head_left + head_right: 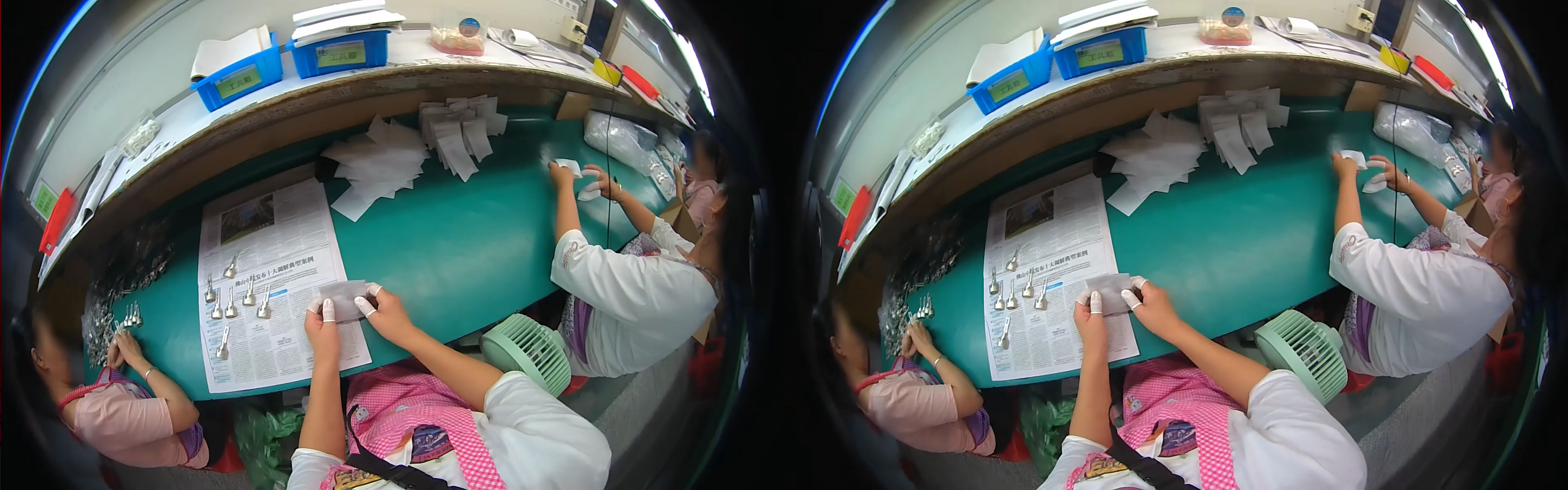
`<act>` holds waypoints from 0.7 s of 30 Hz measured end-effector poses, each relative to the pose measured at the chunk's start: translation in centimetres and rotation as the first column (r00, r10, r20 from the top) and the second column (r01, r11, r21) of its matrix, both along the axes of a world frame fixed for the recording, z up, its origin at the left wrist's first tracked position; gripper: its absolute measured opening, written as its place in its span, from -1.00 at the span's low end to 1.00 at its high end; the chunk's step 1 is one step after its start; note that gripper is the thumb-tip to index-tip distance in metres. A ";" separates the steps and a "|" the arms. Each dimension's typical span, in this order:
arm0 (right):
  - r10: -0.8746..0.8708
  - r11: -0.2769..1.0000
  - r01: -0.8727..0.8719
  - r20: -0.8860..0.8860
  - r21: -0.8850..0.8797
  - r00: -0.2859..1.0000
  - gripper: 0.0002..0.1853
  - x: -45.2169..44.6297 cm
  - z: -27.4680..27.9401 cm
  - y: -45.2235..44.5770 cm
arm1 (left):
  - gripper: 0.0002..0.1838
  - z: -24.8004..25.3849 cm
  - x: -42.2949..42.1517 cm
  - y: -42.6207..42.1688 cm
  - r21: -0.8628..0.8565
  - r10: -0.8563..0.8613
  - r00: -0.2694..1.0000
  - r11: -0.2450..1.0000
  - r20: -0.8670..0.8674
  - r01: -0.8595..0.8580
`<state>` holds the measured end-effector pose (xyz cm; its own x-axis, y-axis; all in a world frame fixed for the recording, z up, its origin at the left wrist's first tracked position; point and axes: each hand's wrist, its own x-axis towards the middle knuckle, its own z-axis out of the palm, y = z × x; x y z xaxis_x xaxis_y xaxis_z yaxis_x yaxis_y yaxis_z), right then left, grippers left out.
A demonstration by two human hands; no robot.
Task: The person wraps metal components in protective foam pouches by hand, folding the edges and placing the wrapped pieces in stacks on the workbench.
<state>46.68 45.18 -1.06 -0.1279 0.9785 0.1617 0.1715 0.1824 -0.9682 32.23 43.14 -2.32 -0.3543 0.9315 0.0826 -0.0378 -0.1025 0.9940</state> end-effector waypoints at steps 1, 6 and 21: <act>-0.002 1.000 0.002 -0.001 0.002 1.000 -0.77 0.0 -0.2 0.1 | -0.81 0.2 0.0 0.0 0.000 -0.002 1.000 1.000 -0.001 0.002; -0.004 0.999 0.004 0.011 0.033 1.000 -0.79 0.0 -0.3 0.0 | -0.80 0.1 0.0 0.0 0.013 -0.001 1.000 1.000 0.010 0.001; -0.012 0.998 0.011 0.024 0.063 1.000 -0.79 0.2 -0.1 0.1 | -0.79 -0.9 -0.1 0.3 0.041 0.013 0.999 0.999 0.038 -0.015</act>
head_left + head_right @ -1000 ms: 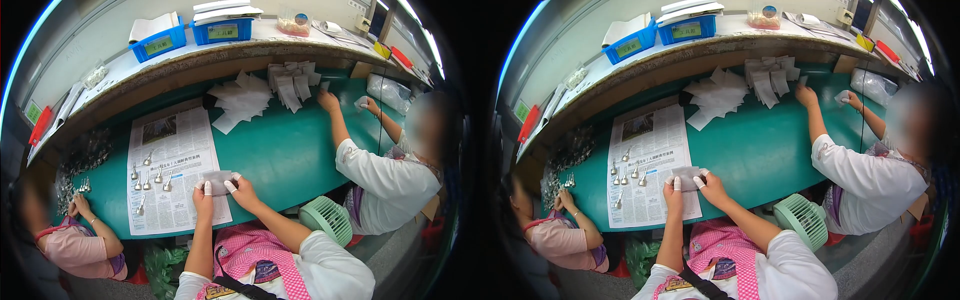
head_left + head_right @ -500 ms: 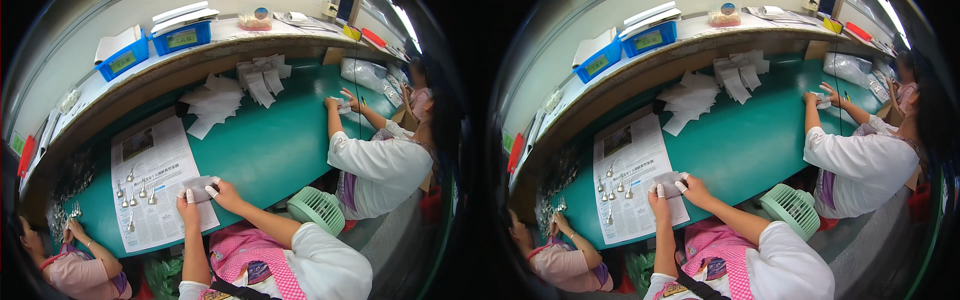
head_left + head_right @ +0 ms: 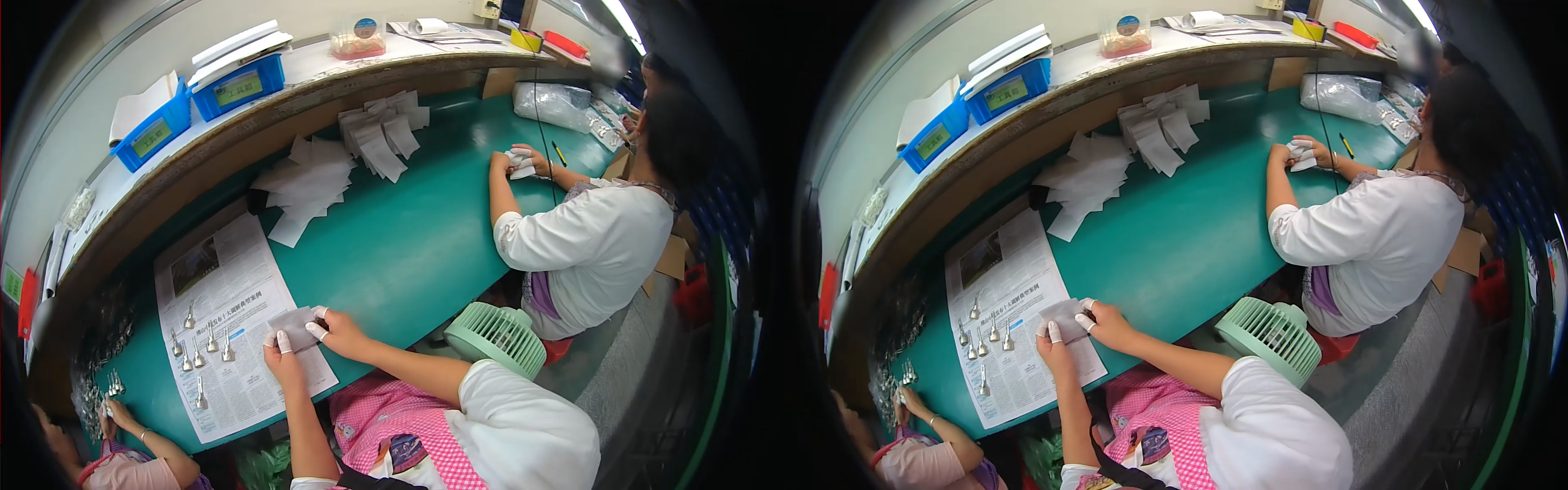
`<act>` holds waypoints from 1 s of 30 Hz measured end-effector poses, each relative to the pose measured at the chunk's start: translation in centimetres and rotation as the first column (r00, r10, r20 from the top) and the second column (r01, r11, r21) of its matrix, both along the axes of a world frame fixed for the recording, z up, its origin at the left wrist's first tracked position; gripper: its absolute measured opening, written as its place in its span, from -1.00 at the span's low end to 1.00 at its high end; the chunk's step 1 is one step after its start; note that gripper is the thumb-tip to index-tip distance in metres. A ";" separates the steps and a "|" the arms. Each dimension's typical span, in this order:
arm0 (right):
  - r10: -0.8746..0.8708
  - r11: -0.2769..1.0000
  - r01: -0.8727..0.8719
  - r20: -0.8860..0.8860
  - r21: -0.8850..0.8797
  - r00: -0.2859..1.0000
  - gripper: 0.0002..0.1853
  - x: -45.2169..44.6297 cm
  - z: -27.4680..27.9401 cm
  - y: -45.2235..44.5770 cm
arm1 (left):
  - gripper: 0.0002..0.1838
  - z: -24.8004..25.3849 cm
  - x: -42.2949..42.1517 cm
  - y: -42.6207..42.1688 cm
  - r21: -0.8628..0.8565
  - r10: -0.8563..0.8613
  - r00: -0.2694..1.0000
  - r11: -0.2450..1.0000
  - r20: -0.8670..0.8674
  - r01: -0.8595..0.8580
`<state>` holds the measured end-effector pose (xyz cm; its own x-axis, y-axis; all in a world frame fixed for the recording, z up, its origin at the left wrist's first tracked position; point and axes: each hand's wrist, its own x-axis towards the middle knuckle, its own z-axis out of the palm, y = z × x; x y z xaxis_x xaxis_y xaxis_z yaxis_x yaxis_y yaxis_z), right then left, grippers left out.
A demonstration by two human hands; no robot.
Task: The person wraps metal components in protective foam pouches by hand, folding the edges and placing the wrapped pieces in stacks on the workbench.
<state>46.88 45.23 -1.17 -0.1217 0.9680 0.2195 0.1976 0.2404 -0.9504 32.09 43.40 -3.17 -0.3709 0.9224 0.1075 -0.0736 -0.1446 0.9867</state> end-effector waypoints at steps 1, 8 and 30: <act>-0.009 1.000 0.009 -0.017 0.030 1.000 -0.79 -0.2 -0.5 0.1 | -0.78 0.0 0.0 -0.1 -0.008 0.005 1.000 1.000 -0.017 -0.005; -0.024 0.998 0.025 -0.016 0.054 1.000 -0.77 -0.3 -0.8 0.1 | -0.76 0.6 0.1 -0.2 -0.021 -0.006 1.000 1.000 -0.018 0.006; 0.009 0.997 -0.011 0.029 0.078 1.000 -0.68 -0.2 -0.9 0.1 | -0.76 1.1 0.1 -0.1 -0.039 0.012 0.984 0.999 -0.176 -0.019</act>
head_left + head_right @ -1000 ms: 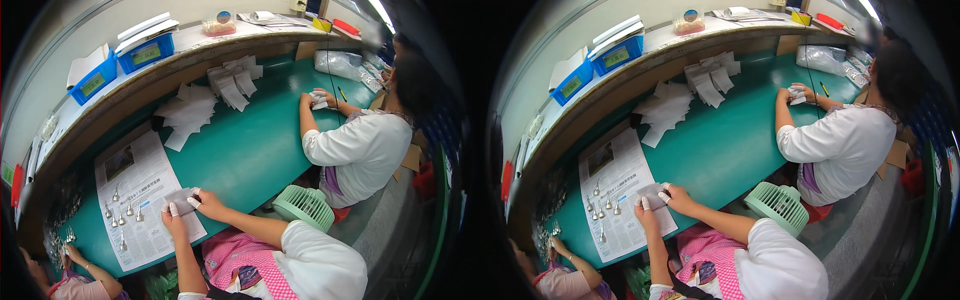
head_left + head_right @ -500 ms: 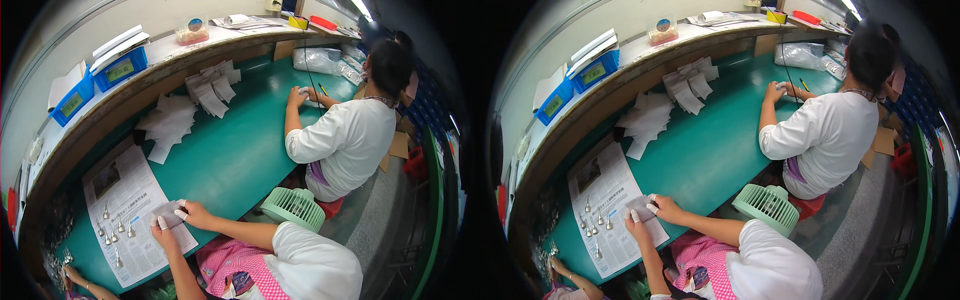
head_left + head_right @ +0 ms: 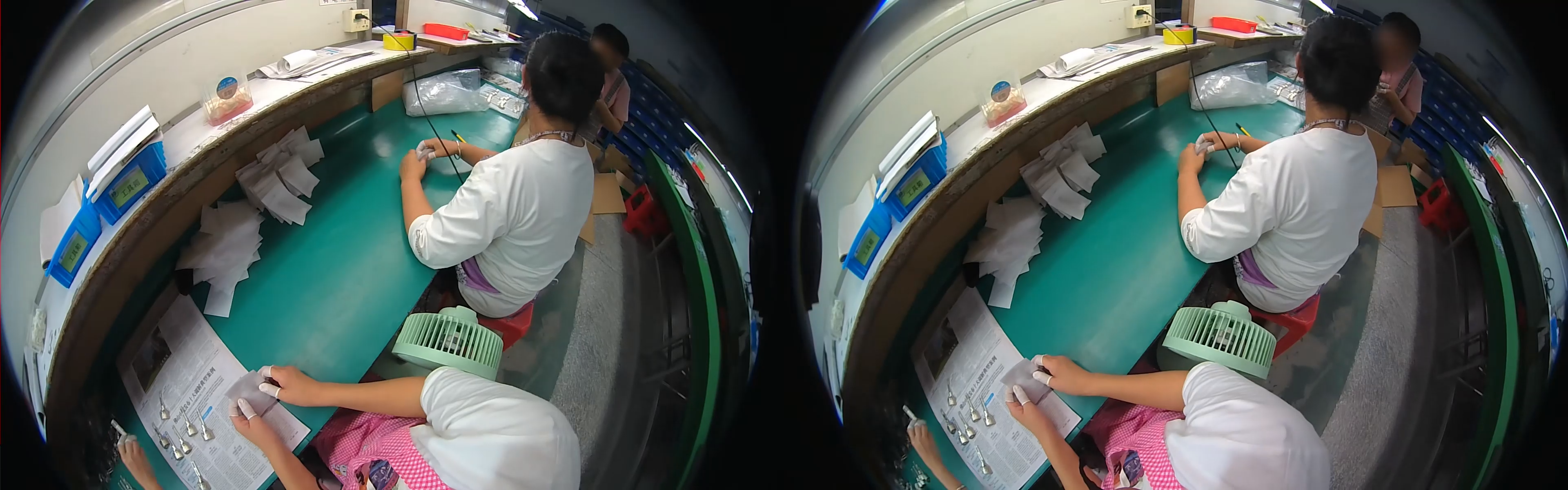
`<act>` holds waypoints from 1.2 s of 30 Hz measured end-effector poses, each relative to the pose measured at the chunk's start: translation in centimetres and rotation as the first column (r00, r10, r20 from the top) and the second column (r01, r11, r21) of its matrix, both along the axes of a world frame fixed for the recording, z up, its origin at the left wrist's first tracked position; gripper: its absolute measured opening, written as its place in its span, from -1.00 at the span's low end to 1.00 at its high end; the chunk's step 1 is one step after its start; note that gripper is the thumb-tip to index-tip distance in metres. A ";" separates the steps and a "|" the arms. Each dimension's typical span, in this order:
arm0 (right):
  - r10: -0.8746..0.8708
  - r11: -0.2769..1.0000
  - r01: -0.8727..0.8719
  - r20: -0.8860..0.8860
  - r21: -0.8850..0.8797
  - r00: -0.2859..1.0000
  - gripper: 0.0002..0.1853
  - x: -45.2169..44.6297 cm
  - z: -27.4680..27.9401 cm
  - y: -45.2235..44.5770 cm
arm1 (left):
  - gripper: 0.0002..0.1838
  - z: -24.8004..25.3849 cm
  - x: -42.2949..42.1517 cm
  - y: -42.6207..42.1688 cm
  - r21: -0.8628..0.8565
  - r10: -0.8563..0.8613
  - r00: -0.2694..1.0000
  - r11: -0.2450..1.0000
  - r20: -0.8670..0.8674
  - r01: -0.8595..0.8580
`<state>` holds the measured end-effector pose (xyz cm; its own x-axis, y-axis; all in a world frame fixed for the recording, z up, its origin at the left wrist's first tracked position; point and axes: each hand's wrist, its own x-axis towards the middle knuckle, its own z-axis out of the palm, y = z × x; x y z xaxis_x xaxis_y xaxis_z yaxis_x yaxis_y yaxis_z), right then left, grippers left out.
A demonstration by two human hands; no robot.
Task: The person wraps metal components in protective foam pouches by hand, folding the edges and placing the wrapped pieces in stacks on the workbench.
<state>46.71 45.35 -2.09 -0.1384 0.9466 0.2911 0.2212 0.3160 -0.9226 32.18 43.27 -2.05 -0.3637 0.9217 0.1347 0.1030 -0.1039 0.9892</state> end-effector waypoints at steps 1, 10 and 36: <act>-0.007 1.000 0.007 -0.015 0.011 1.000 -0.68 -0.1 -0.1 0.0 | -0.76 -0.1 0.0 0.0 -0.001 -0.005 1.000 1.000 0.014 0.005; -0.014 1.000 0.014 -0.004 -0.001 1.000 -0.67 0.2 -0.1 -0.1 | -0.76 -0.3 0.1 0.2 0.028 -0.055 0.993 0.998 0.108 0.053; 0.016 0.993 -0.015 0.003 -0.118 1.000 -0.76 -0.1 0.6 0.0 | -0.82 -1.6 -0.5 0.3 0.072 -0.036 0.991 0.997 0.129 0.027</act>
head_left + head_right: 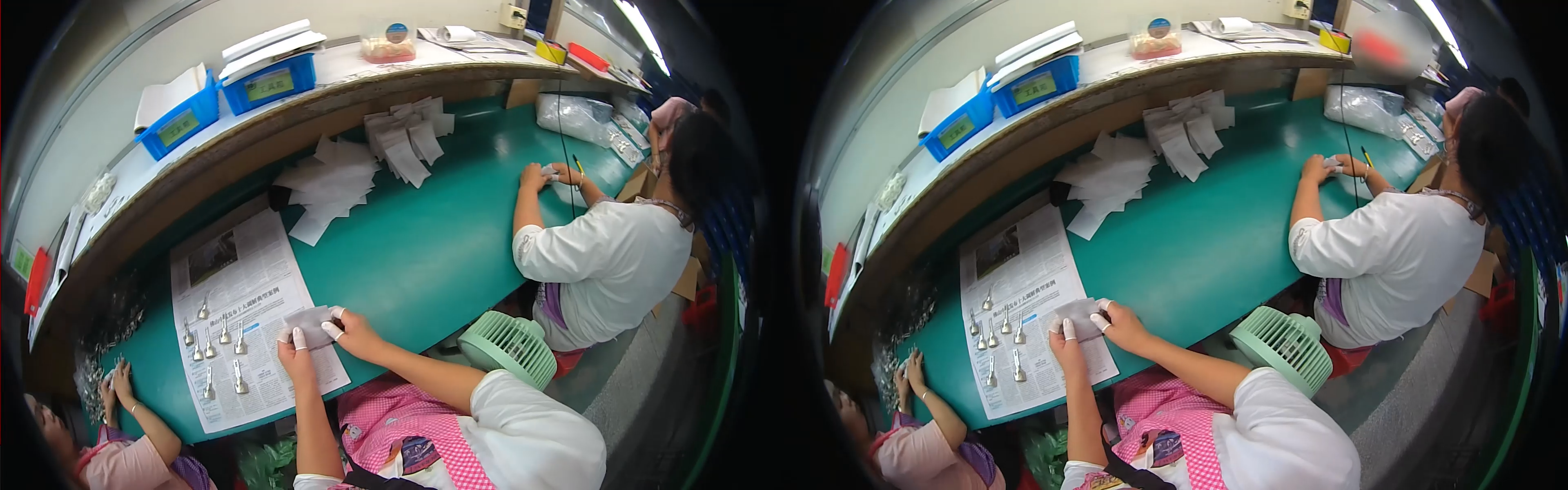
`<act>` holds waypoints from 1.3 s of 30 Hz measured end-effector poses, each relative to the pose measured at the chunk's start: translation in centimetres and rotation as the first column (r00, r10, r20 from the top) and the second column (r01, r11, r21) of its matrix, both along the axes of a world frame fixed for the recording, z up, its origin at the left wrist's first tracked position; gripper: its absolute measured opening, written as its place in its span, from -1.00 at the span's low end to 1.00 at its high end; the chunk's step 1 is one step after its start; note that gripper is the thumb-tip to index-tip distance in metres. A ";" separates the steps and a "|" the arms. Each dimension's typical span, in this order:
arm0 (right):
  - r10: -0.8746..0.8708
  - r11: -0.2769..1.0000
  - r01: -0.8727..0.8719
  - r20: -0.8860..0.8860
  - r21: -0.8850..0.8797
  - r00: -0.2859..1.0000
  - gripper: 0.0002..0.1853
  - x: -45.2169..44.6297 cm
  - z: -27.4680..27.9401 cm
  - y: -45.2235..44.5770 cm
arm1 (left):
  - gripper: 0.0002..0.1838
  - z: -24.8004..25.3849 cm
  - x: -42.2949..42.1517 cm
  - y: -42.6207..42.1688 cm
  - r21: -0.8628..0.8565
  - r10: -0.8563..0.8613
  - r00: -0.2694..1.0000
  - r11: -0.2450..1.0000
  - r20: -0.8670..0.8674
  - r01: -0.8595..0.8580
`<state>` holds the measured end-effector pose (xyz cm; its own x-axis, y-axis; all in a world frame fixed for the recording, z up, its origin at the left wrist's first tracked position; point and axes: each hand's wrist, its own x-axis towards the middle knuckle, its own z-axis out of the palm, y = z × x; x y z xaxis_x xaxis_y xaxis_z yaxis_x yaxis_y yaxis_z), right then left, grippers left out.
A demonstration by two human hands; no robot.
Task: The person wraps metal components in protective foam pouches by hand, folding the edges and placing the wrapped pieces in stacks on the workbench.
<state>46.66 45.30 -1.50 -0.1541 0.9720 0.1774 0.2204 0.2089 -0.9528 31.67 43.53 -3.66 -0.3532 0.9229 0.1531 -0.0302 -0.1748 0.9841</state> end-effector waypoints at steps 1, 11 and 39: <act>-0.002 1.000 0.002 -0.012 -0.004 1.000 -0.76 0.0 -0.1 0.0 | -0.82 0.1 0.2 0.0 0.004 0.004 1.000 1.000 0.007 -0.004; -0.051 0.990 0.052 -0.014 0.127 0.999 -0.78 0.0 0.0 -0.1 | -0.79 0.7 0.5 -0.1 0.001 -0.002 0.997 1.000 0.081 0.002; 0.003 1.000 -0.002 -0.045 0.020 0.999 -0.79 -0.1 -0.1 -0.1 | -0.78 0.9 0.5 -0.1 0.003 -0.003 0.998 1.000 0.063 0.002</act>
